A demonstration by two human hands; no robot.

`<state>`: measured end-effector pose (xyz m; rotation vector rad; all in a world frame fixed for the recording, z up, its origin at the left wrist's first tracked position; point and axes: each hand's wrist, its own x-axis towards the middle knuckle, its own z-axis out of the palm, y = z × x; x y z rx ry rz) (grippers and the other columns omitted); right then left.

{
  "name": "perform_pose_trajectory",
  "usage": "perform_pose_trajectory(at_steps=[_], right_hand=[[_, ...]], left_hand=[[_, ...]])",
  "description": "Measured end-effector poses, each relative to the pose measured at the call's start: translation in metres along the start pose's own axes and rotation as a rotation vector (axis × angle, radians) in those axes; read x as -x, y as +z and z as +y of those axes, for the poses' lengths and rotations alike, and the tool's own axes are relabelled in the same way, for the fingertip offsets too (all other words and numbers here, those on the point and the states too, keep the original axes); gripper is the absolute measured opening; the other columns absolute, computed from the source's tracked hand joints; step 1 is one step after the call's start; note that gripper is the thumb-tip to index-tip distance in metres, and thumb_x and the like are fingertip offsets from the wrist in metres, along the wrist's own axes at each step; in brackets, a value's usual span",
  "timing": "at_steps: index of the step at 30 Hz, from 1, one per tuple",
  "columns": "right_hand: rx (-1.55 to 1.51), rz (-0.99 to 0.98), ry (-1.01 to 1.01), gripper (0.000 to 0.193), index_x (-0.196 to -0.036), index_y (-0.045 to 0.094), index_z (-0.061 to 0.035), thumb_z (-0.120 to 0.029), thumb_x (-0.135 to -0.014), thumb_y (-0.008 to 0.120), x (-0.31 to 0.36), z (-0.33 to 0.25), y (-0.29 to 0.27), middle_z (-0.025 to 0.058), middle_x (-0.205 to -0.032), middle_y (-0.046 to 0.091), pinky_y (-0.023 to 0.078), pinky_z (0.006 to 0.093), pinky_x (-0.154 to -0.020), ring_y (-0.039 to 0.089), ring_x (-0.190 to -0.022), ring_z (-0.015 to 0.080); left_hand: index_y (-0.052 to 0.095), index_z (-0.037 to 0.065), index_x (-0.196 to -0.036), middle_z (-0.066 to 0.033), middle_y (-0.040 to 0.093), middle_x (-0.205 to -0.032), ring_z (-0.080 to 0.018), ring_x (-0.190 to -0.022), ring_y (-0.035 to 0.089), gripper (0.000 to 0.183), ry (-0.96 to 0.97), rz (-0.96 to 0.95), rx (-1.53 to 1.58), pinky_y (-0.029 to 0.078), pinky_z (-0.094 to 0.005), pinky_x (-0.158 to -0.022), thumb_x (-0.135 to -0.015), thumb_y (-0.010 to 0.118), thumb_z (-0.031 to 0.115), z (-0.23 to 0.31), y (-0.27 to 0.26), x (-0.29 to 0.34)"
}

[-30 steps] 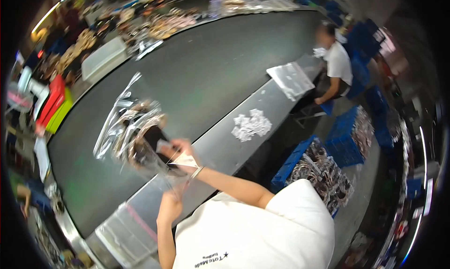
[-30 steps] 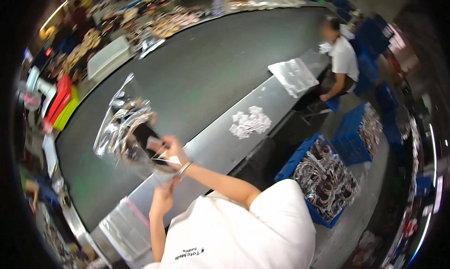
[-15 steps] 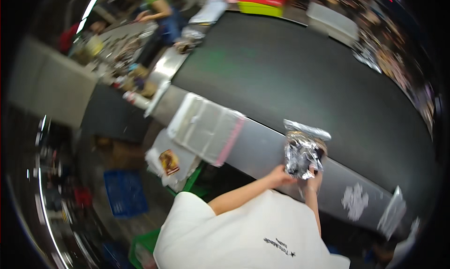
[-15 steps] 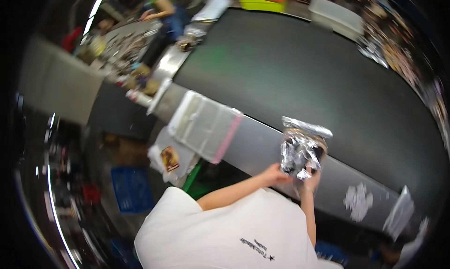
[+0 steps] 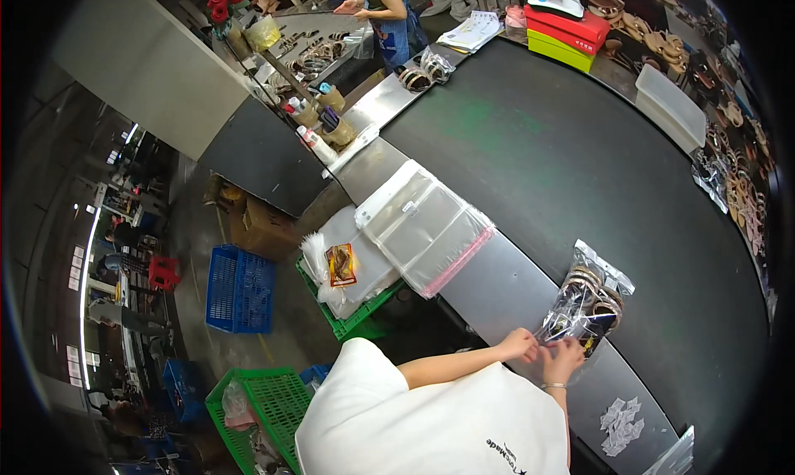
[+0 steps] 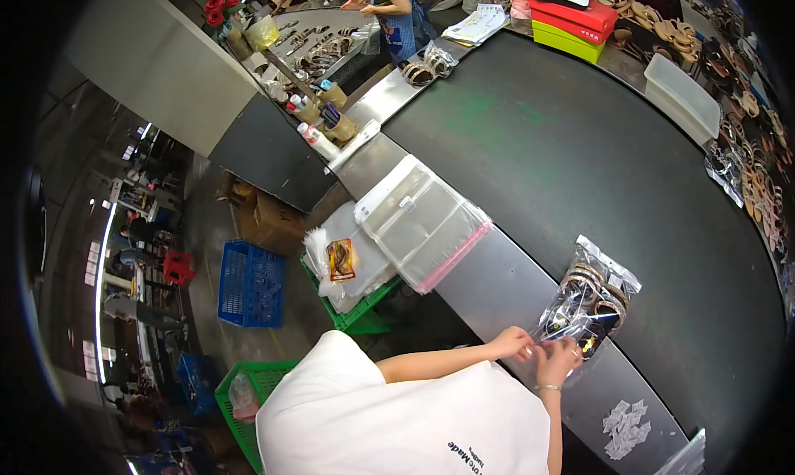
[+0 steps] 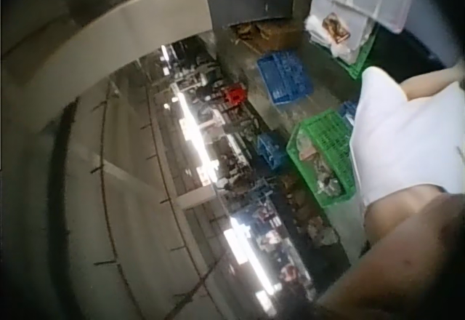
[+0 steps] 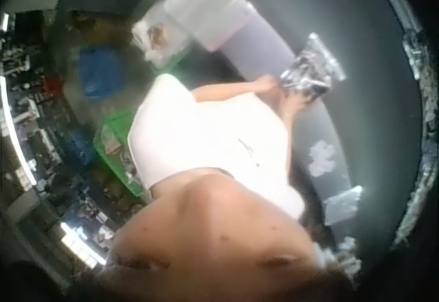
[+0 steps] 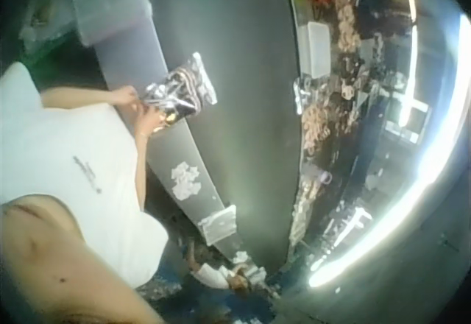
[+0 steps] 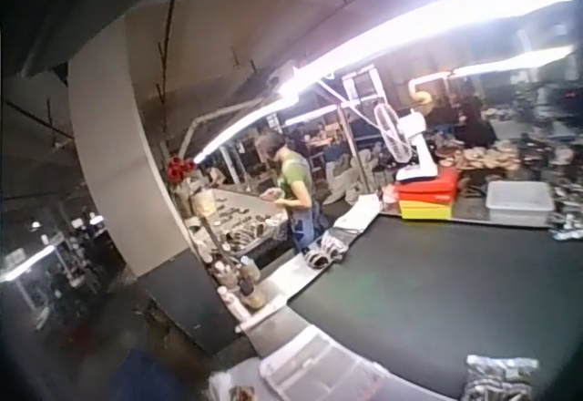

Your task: The person packages pairs of black and beige slippers into clear plastic bags. They pick up a pair of slippers from a metal table, place them into a bag, and seal it. The person repeats this process for multiple pairs, stacking the finished packages on the table.

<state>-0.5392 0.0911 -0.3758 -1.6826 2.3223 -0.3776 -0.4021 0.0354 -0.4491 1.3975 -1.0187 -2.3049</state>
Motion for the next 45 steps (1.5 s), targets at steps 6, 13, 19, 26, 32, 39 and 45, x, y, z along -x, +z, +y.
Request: perform_pose_trajectory(at_steps=[6,13,19,26,32,39,45], right_hand=[[-0.229,-0.319,-0.301,0.016,-0.083,0.06,-0.0043,-0.019,-0.076,0.061,-0.022,-0.025,0.015,0.0117,-0.085,0.06,0.041,0.0434,-0.076,0.057,-0.085,0.0303],[-0.257,-0.029,-0.199,0.016,-0.08,0.058,-0.0065,-0.021,-0.077,0.064,0.02,-0.003,-0.007,0.0077,-0.083,0.054,0.038,0.0393,-0.08,0.053,-0.085,0.0256],[-0.174,-0.045,-0.275,0.022,-0.079,0.06,-0.0084,-0.03,-0.083,0.057,0.005,-0.023,0.012,0.0067,-0.084,0.055,0.038,0.0356,-0.08,0.053,-0.087,0.0226],[-0.112,-0.313,0.045,0.018,-0.082,0.06,-0.0104,-0.028,-0.079,0.062,0.15,0.102,-0.026,0.0053,-0.086,0.057,0.042,0.0387,-0.08,0.055,-0.088,0.0237],[0.111,-1.427,0.311,0.04,-0.12,0.057,-0.0089,-0.017,-0.081,0.056,0.188,0.157,-0.041,0.0157,-0.118,0.057,0.041,0.0395,-0.097,0.052,-0.113,0.0305],[-0.071,0.203,-0.646,0.024,-0.097,0.064,-0.012,-0.017,-0.076,0.056,0.043,0.12,-0.008,0.0064,-0.115,0.057,0.04,0.0355,-0.099,0.049,-0.114,0.0264],[-1.07,0.135,0.653,0.025,-0.087,0.065,-0.0039,-0.027,-0.077,0.069,0.04,0.094,0.018,0.0109,-0.08,0.067,0.049,0.0343,-0.07,0.064,-0.07,0.0233]], left_hand=[[0.066,-0.001,-0.073,-0.0168,0.063,-0.064,-0.0233,-0.057,0.063,0.027,0.446,0.043,-0.703,0.051,-0.0366,-0.049,-0.084,0.046,0.011,0.007,-0.02,-0.005],[0.057,-0.007,-0.102,-0.017,0.066,-0.09,-0.0231,-0.076,0.066,0.032,-0.072,0.091,-0.006,0.056,-0.0337,-0.066,-0.094,0.036,0.016,0.042,-0.002,0.031],[0.059,-0.005,-0.079,-0.0115,0.062,-0.076,-0.0171,-0.068,0.063,0.029,0.004,0.005,-0.127,0.054,-0.0296,-0.062,-0.089,0.037,0.01,0.039,0.006,0.039],[0.057,-0.009,-0.097,-0.02,0.065,-0.089,-0.0261,-0.082,0.067,0.032,-0.066,-0.005,-0.11,0.055,-0.0321,-0.071,-0.095,0.039,0.017,0.041,-0.005,0.043],[0.058,0.002,-0.11,-0.0181,0.058,-0.113,-0.0317,-0.106,0.057,0.024,0.578,0.103,-0.839,0.047,-0.0386,-0.089,-0.09,0.046,0.007,0.069,-0.037,0.055],[0.067,0.006,-0.088,-0.0147,0.056,-0.121,-0.033,-0.118,0.048,0.017,1.122,-0.539,-1.6,0.041,-0.0418,-0.097,-0.071,0.068,0.008,0.096,-0.021,-0.008],[0.052,0.005,-0.099,-0.0099,0.062,-0.078,-0.0208,-0.061,0.06,0.015,0.065,-0.155,-0.202,0.05,-0.0313,-0.054,-0.086,0.058,0.003,0.057,-0.096,-0.044]])
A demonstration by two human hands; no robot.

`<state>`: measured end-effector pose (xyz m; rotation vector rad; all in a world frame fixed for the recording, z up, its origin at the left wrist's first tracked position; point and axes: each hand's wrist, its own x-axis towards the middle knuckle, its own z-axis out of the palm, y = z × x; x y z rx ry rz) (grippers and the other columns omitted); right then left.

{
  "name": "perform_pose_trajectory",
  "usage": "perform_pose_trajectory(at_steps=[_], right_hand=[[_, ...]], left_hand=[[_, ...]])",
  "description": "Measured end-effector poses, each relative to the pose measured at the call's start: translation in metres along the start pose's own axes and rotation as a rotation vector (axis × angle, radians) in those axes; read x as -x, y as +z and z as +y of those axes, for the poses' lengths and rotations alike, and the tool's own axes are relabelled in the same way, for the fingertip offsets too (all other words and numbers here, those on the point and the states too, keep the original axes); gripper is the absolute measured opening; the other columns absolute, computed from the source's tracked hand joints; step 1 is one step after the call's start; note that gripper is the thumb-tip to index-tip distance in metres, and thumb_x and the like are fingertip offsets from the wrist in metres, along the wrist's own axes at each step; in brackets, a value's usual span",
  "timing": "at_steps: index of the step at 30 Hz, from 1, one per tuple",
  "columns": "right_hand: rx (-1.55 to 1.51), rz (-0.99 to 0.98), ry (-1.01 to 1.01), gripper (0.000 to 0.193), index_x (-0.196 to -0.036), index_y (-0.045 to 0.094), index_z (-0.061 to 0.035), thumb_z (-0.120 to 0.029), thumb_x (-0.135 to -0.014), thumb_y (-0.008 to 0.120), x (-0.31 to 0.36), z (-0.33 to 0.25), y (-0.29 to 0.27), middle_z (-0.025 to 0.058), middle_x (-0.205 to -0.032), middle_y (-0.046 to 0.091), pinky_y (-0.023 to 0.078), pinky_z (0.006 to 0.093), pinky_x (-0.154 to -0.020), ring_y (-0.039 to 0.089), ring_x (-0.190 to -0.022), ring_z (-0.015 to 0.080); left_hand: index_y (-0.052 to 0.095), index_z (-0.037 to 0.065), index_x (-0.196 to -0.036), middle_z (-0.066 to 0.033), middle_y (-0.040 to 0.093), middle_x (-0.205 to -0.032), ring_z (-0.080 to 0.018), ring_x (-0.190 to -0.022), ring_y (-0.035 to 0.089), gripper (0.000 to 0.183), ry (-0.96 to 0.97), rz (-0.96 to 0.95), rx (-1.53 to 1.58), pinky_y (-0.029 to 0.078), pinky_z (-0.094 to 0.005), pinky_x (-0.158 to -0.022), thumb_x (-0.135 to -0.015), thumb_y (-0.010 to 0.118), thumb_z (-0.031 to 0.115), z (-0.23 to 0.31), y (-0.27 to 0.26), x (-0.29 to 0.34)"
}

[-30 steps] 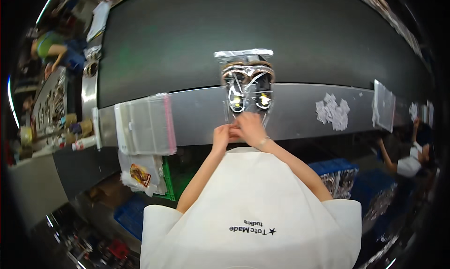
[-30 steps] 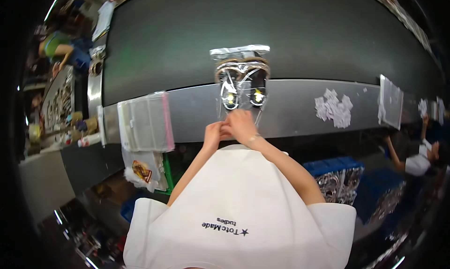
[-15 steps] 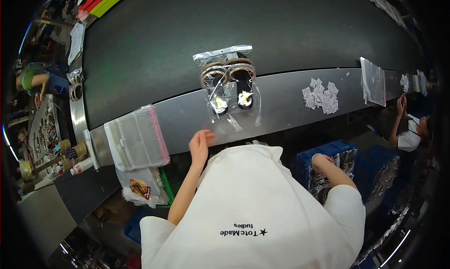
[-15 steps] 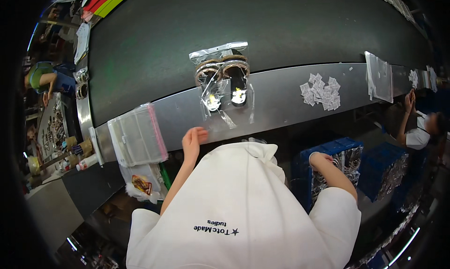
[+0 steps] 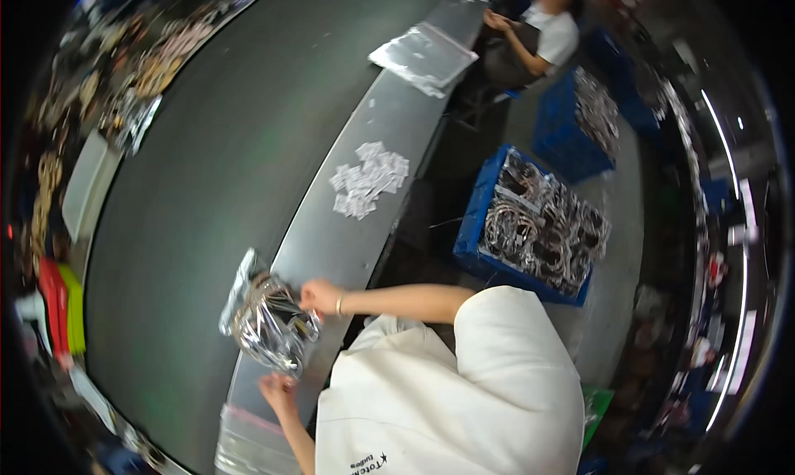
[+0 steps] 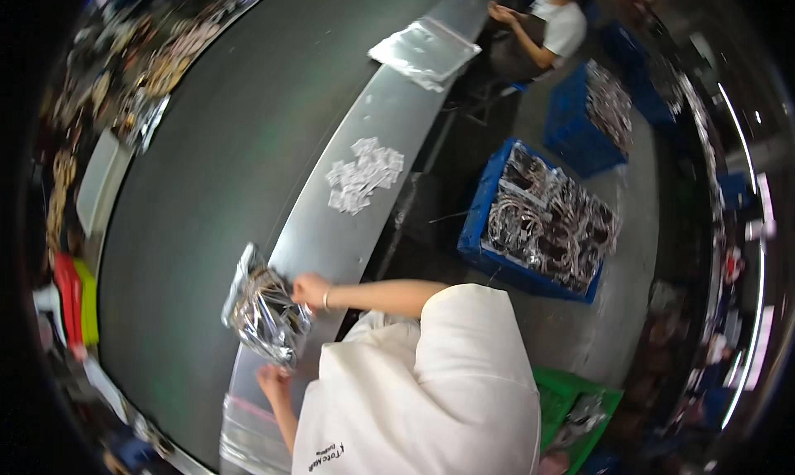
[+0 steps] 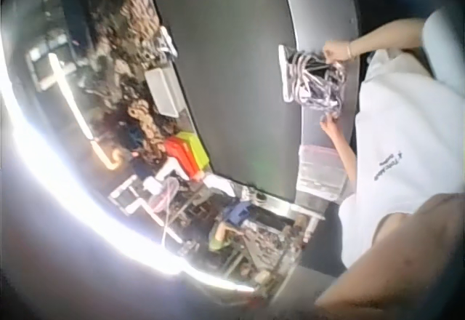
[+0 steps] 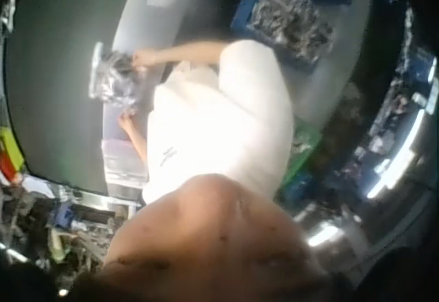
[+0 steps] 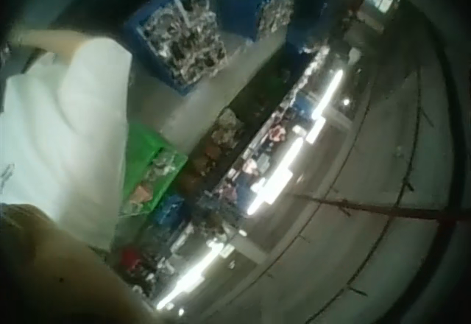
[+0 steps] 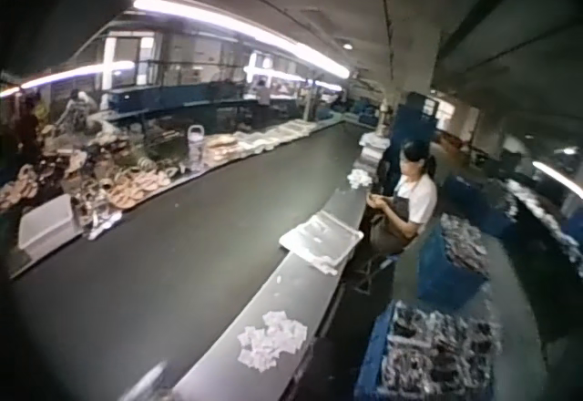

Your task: The person packages pairs of black and beige slippers into clear plastic bags. They pick up a pair of slippers from a metal table, place them into a bag, and seal it. The person repeats this process for multiple pairs, stacking the finished packages on the table.

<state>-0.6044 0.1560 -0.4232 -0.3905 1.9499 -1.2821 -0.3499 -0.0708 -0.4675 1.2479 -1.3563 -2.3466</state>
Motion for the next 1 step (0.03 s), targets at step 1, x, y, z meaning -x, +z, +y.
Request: perform_pose_trajectory(at_steps=[1], right_hand=[[0.098,0.216,-0.039,0.032,-0.091,0.064,-0.0029,-0.028,-0.074,0.073,-0.0035,0.0411,0.0177,0.0121,-0.08,0.067,0.049,0.0342,-0.07,0.065,-0.07,0.0223]], left_hand=[[0.052,0.005,-0.099,-0.0099,0.062,-0.078,-0.0208,-0.061,0.06,0.015,0.002,-0.056,-0.028,0.05,-0.0313,-0.054,-0.086,0.058,0.003,0.0107,0.0175,-0.0177]])
